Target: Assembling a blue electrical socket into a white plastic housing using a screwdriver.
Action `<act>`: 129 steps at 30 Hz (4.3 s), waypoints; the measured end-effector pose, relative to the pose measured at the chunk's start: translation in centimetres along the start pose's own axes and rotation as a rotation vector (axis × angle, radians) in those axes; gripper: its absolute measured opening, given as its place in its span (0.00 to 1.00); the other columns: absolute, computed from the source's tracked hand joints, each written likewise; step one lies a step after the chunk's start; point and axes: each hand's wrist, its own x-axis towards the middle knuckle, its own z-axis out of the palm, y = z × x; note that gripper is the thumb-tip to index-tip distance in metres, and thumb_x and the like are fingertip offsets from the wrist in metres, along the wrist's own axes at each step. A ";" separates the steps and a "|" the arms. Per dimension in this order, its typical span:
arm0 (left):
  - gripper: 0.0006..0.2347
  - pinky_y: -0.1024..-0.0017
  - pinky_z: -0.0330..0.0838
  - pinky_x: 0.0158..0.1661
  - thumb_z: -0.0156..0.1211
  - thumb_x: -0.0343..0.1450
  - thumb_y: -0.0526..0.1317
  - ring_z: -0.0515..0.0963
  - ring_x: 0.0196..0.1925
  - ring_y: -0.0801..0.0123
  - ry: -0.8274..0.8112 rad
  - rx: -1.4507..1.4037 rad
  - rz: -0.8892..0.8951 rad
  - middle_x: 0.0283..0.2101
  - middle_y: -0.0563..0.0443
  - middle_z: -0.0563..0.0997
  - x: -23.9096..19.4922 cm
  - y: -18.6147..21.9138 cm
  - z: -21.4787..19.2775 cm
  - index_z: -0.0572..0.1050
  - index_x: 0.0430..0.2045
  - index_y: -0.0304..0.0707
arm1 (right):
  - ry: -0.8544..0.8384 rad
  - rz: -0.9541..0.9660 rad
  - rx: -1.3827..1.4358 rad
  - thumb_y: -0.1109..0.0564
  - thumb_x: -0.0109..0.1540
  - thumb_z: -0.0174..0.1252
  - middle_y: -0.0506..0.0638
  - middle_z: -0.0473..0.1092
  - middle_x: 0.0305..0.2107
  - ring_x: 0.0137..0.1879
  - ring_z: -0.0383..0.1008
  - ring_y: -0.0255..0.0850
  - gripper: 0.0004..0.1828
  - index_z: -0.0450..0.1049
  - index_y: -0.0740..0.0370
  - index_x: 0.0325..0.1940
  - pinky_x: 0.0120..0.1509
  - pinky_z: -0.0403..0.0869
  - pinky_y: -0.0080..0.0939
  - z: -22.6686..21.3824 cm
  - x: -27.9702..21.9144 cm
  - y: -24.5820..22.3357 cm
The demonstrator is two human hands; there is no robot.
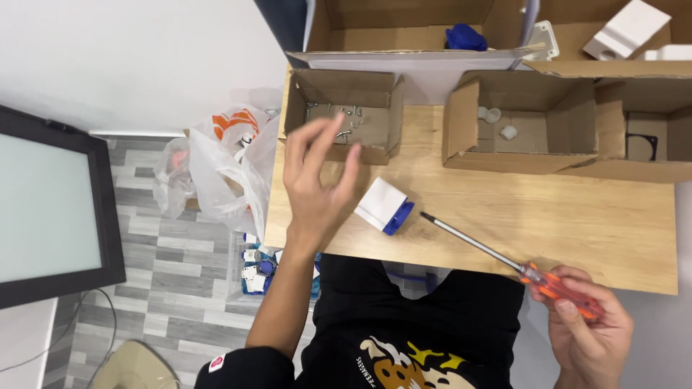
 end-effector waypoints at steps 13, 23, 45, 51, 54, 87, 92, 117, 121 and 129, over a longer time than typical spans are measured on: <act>0.29 0.45 0.78 0.43 0.65 0.72 0.63 0.82 0.42 0.45 -0.767 0.266 -0.118 0.49 0.41 0.76 -3.3 3.6 -0.7 0.72 0.64 0.50 | 0.099 0.035 -0.145 0.71 0.73 0.50 0.81 0.72 0.60 0.62 0.81 0.72 0.14 0.68 0.77 0.64 0.62 0.89 0.53 2.6 0.6 -1.8; 0.26 0.59 0.86 0.41 0.80 0.65 0.44 0.80 0.57 0.53 -0.496 0.010 -0.179 0.58 0.42 0.71 -4.9 4.2 0.6 0.70 0.51 0.35 | 0.166 0.082 -0.095 0.69 0.73 0.52 0.78 0.73 0.58 0.63 0.81 0.72 0.14 0.70 0.75 0.64 0.61 0.89 0.52 1.9 -0.6 -1.0; 0.29 0.51 0.70 0.77 0.75 0.71 0.37 0.72 0.78 0.41 -0.426 -0.223 -0.168 0.77 0.29 0.63 -6.5 3.9 2.4 0.67 0.65 0.33 | 0.086 0.099 -0.066 0.65 0.74 0.53 0.73 0.75 0.57 0.52 0.85 0.65 0.14 0.72 0.71 0.64 0.56 0.90 0.48 2.7 0.7 -0.7; 0.27 0.53 0.73 0.73 0.74 0.70 0.38 0.74 0.75 0.47 -0.407 -0.221 -0.197 0.72 0.34 0.69 -7.0 3.8 2.6 0.69 0.64 0.35 | 0.071 0.072 -0.081 0.64 0.74 0.54 0.71 0.77 0.56 0.52 0.86 0.65 0.14 0.72 0.71 0.64 0.54 0.90 0.47 3.0 1.3 -1.1; 0.28 0.53 0.74 0.72 0.75 0.69 0.38 0.75 0.74 0.46 -0.411 -0.199 -0.196 0.72 0.35 0.69 -6.9 3.8 2.5 0.69 0.64 0.36 | 0.061 0.066 -0.082 0.64 0.74 0.53 0.72 0.77 0.56 0.56 0.85 0.68 0.14 0.72 0.71 0.65 0.55 0.91 0.47 2.9 1.5 -1.3; 0.29 0.47 0.80 0.67 0.77 0.69 0.42 0.78 0.70 0.44 -0.523 -0.193 -0.046 0.70 0.33 0.68 -7.5 3.1 2.2 0.69 0.63 0.35 | -0.085 0.624 -0.444 0.46 0.82 0.42 0.64 0.68 0.04 0.00 0.56 0.43 0.41 0.85 0.81 0.33 0.00 0.46 0.36 -0.1 4.9 -5.4; 0.27 0.46 0.79 0.66 0.76 0.69 0.39 0.76 0.71 0.44 -0.497 -0.183 -0.001 0.68 0.33 0.69 -7.7 3.1 2.3 0.69 0.62 0.35 | -0.050 0.433 -0.535 0.58 0.76 0.51 0.61 0.71 0.13 0.06 0.62 0.43 0.25 0.76 0.77 0.29 0.10 0.51 0.35 2.2 3.8 -6.5; 0.26 0.50 0.75 0.65 0.74 0.68 0.40 0.78 0.66 0.45 -0.480 -0.193 -0.101 0.65 0.35 0.71 -6.7 4.2 2.2 0.71 0.61 0.37 | -0.059 0.245 -0.456 0.52 0.74 0.45 0.71 0.79 0.47 0.15 0.78 0.50 0.29 0.67 0.74 0.75 0.14 0.61 0.33 2.4 2.9 -4.6; 0.26 0.52 0.76 0.64 0.75 0.67 0.39 0.79 0.64 0.46 -0.464 -0.184 -0.103 0.65 0.37 0.72 -6.6 4.4 2.2 0.71 0.60 0.37 | 0.022 0.318 -0.526 0.62 0.73 0.52 0.65 0.72 0.20 0.13 0.66 0.48 0.16 0.82 0.77 0.52 0.21 0.61 0.43 2.3 2.5 -4.9; 0.27 0.52 0.75 0.63 0.74 0.66 0.41 0.79 0.64 0.47 -0.484 -0.164 -0.137 0.65 0.38 0.72 -6.8 4.3 2.2 0.72 0.60 0.38 | -0.033 -0.048 -0.693 0.70 0.60 0.66 0.65 0.79 0.42 0.33 0.83 0.46 0.17 0.80 0.74 0.53 0.37 0.90 0.34 5.3 3.2 -7.2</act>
